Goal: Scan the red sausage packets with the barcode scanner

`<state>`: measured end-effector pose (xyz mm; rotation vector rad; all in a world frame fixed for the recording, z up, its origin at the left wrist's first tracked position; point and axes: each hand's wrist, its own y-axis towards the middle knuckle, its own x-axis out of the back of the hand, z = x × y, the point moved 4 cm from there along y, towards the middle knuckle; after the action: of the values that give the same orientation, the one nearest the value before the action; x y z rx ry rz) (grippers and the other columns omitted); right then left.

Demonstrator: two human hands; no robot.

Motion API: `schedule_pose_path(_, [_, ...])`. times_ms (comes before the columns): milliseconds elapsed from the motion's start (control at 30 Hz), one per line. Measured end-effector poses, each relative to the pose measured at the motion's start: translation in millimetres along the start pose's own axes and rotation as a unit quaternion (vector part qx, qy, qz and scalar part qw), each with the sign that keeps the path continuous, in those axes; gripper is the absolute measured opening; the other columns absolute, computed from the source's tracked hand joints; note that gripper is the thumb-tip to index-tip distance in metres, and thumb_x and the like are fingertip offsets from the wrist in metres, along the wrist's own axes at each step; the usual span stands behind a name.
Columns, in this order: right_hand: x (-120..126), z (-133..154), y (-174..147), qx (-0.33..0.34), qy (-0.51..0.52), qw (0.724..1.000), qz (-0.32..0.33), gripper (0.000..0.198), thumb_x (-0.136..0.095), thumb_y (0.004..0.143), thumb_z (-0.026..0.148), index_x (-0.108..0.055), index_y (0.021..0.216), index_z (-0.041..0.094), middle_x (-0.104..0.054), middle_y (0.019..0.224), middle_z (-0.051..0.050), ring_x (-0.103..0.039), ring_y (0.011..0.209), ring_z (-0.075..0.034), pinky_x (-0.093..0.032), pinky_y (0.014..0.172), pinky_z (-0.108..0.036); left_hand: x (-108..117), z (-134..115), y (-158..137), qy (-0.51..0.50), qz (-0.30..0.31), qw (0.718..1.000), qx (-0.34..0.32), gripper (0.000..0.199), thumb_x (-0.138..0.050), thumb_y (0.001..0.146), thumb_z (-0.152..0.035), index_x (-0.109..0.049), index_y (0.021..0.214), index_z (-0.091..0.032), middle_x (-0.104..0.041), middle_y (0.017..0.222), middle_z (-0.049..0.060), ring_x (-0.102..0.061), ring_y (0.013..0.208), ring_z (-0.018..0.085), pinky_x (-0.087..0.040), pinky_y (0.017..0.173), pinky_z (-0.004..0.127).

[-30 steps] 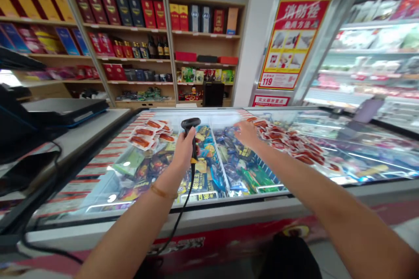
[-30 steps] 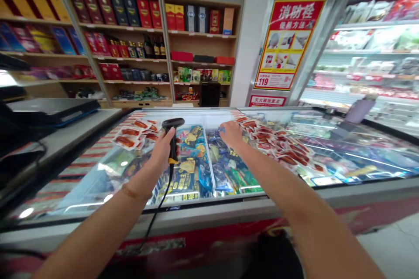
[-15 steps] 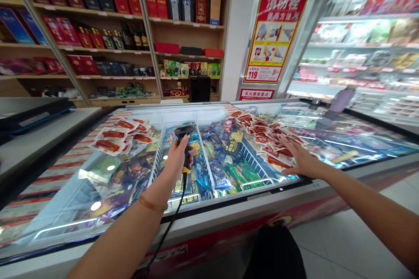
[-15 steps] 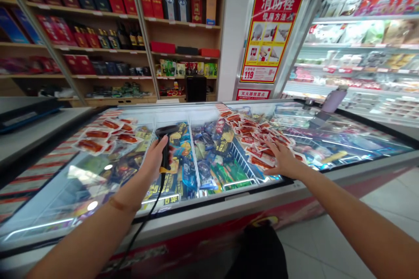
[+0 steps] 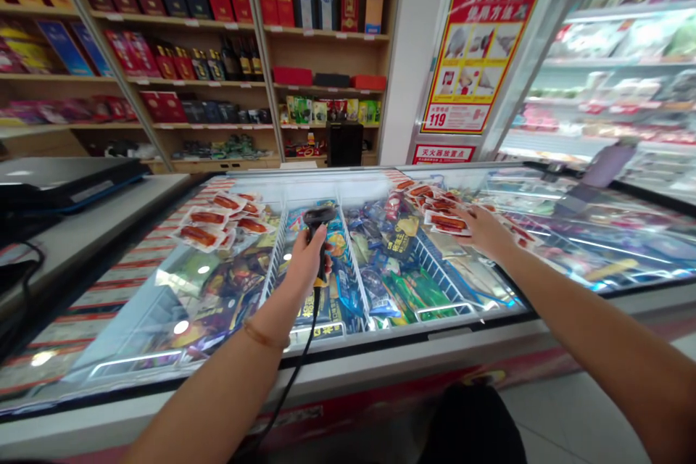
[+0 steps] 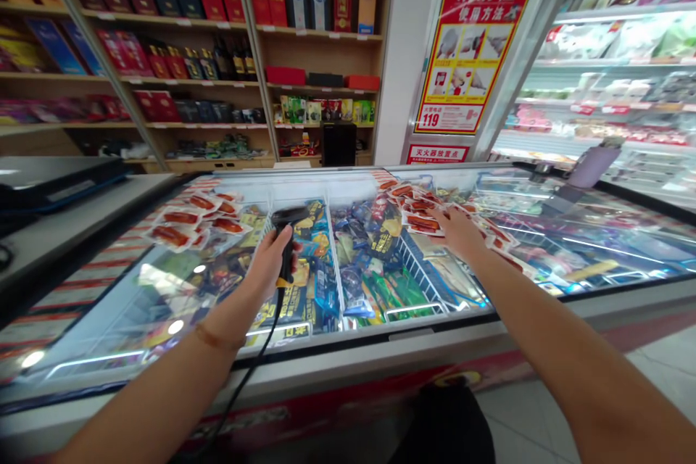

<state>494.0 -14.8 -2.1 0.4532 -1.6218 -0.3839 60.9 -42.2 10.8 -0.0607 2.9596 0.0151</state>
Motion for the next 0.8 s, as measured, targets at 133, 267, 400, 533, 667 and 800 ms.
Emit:
schedule_pose_path(133, [5.4, 30.9, 9.9, 0.027, -0.082, 0.995, -0.043, 0.088, -0.078, 0.073, 0.034, -0.039, 0.152, 0.025, -0.035, 0.156, -0.020, -0.040, 0.137, -0.041, -0.037, 0.104, -0.055, 1.8, 3.3, 1.0, 0.010, 0.005, 1.000, -0.004, 0.052, -0.068, 0.072, -0.066, -0.044, 0.089, -0.023, -0.060, 0.065, -0.005, -0.050, 0.039, 0.008, -0.039, 0.036, 0.020])
schedule_pose_path(267, [6.5, 59.2, 10.5, 0.112, -0.113, 0.986, -0.042, 0.062, -0.077, 0.074, 0.024, -0.061, 0.134, 0.030, -0.050, 0.148, -0.012, -0.037, 0.138, -0.038, -0.033, 0.106, -0.053, 3.5, 4.1, 2.3, 0.018, 0.008, 1.000, -0.010, 0.051, -0.067, 0.074, -0.065, -0.045, 0.091, -0.022, -0.061, 0.066, -0.005, -0.050, 0.040, 0.008, -0.039, 0.036, 0.020])
schedule_pose_path(400, [4.6, 73.5, 12.3, 0.129, -0.116, 0.985, -0.016, 0.044, -0.073, 0.078, 0.028, -0.070, 0.122, 0.028, -0.066, 0.129, -0.011, -0.045, 0.130, -0.036, -0.033, 0.104, -0.054, 2.0, 3.8, 2.0, 0.012, 0.011, 1.000, 0.002, 0.051, -0.067, 0.074, -0.065, -0.044, 0.091, -0.023, -0.060, 0.065, -0.005, -0.049, 0.039, 0.008, -0.038, 0.036, 0.020])
schedule_pose_path(533, [-1.2, 84.7, 17.4, 0.132, -0.118, 0.984, 0.019, 0.047, -0.067, 0.084, 0.045, -0.067, 0.127, 0.026, -0.061, 0.139, -0.011, -0.044, 0.132, -0.037, -0.035, 0.102, -0.056, -1.2, 2.6, -0.6, 0.010, 0.015, 1.000, 0.008, 0.050, -0.068, 0.074, -0.063, -0.044, 0.090, -0.023, -0.059, 0.064, -0.005, -0.049, 0.038, 0.008, -0.038, 0.035, 0.020])
schedule_pose_path(667, [-5.2, 92.9, 21.8, 0.113, -0.107, 0.988, 0.014, 0.052, -0.059, 0.089, 0.040, -0.058, 0.137, 0.019, -0.053, 0.147, -0.015, -0.041, 0.136, -0.036, -0.036, 0.104, -0.055, -1.4, 1.9, -1.3, 0.010, 0.012, 1.000, 0.006, 0.048, -0.067, 0.076, -0.062, -0.044, 0.089, -0.022, -0.059, 0.063, -0.006, -0.049, 0.037, 0.008, -0.038, 0.035, 0.020])
schedule_pose_path(800, [-4.5, 99.6, 26.3, 0.095, -0.097, 0.990, 0.039, 0.040, -0.056, 0.089, 0.030, -0.065, 0.125, 0.017, -0.063, 0.135, -0.016, -0.046, 0.132, -0.037, -0.037, 0.102, -0.055, -1.1, 2.8, 0.1, -0.001, 0.012, 1.000, 0.007, 0.049, -0.068, 0.075, -0.062, -0.044, 0.089, -0.022, -0.059, 0.063, -0.005, -0.048, 0.037, 0.008, -0.037, 0.035, 0.021])
